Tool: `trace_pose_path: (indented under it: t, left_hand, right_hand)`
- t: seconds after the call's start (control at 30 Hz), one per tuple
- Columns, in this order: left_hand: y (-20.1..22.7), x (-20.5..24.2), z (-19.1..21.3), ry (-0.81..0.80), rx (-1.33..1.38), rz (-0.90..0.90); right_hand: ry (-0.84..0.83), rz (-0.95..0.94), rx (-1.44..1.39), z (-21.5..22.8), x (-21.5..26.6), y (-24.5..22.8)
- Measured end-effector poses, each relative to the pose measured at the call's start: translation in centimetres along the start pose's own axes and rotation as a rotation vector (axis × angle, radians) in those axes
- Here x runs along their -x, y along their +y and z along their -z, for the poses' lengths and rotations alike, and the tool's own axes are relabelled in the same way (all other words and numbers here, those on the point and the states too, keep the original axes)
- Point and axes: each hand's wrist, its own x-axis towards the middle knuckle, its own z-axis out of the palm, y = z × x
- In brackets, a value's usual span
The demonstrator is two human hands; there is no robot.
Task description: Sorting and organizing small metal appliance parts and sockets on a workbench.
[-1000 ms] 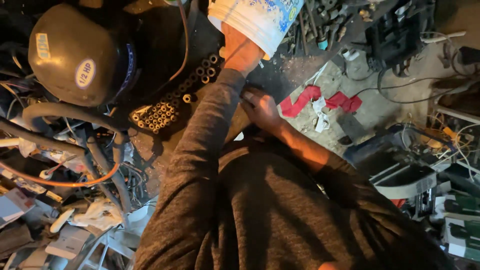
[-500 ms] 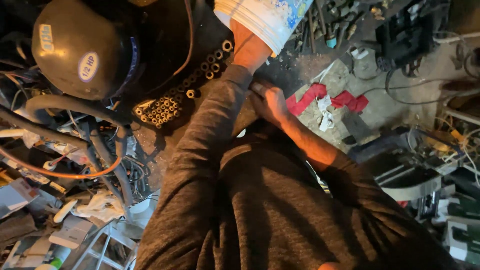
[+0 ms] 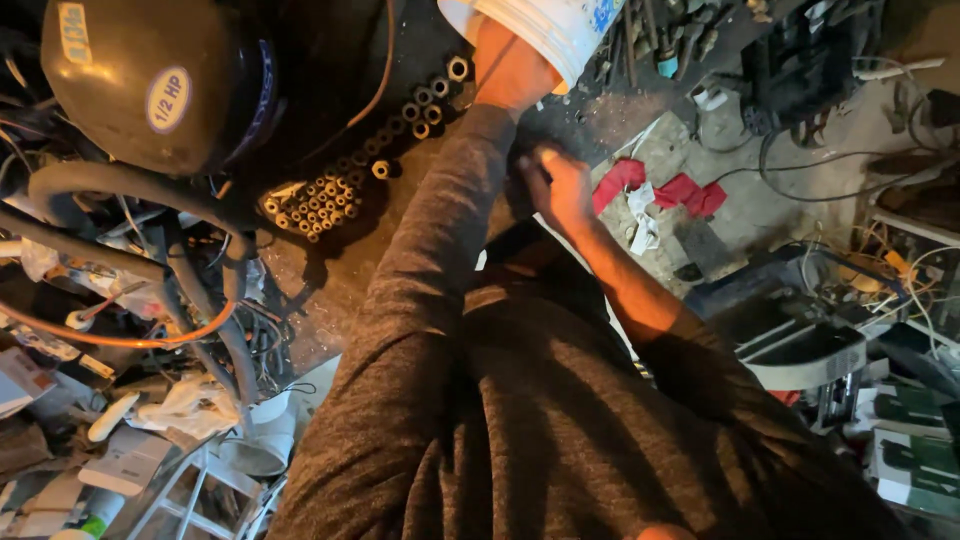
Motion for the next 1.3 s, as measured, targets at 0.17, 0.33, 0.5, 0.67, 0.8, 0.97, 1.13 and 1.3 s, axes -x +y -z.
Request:
trace_pose_path:
  t: [0.17,0.33,0.5,0.67,0.8,0.97,1.13,1.3]
  left_hand:
    - [-1.0,1.6,-0.2,-0.011,-0.004,0.07]
    - [-1.0,2.1,0.2,0.039,-0.011,0.171]
    - [-1.0,2.7,0.6,0.086,-0.012,0.255]
    - [-0.2,2.3,-0.1,0.107,0.005,0.313]
    - [1.4,1.5,-1.3,0.112,0.036,0.362]
    - [4.1,2.3,2.1,0.002,0.114,0.409]
    - [6.2,5.3,2.6,-0.018,0.188,0.389]
    - [8.1,8.8,2.6,0.191,0.211,0.41]
  right_hand:
    - [0.057,-0.095,-0.027,0.0,-1.4,-0.6]
    - [0.138,-0.105,-0.025,-1.0,-1.9,-0.1]
    - [0.152,-0.18,-0.125,-1.6,-1.9,-0.3]
    - [0.189,-0.407,-0.552,-3.8,-1.3,5.0]
    - [0.337,-0.71,-1.319,-3.4,-3.5,5.2]
    - [0.323,-0.724,-1.748,-7.2,-4.0,10.4]
    - [0.339,-0.715,-1.762,-6.6,-5.2,6.9]
    - [0.365,-0.487,-1.391,-8.6,-2.8,8.6]
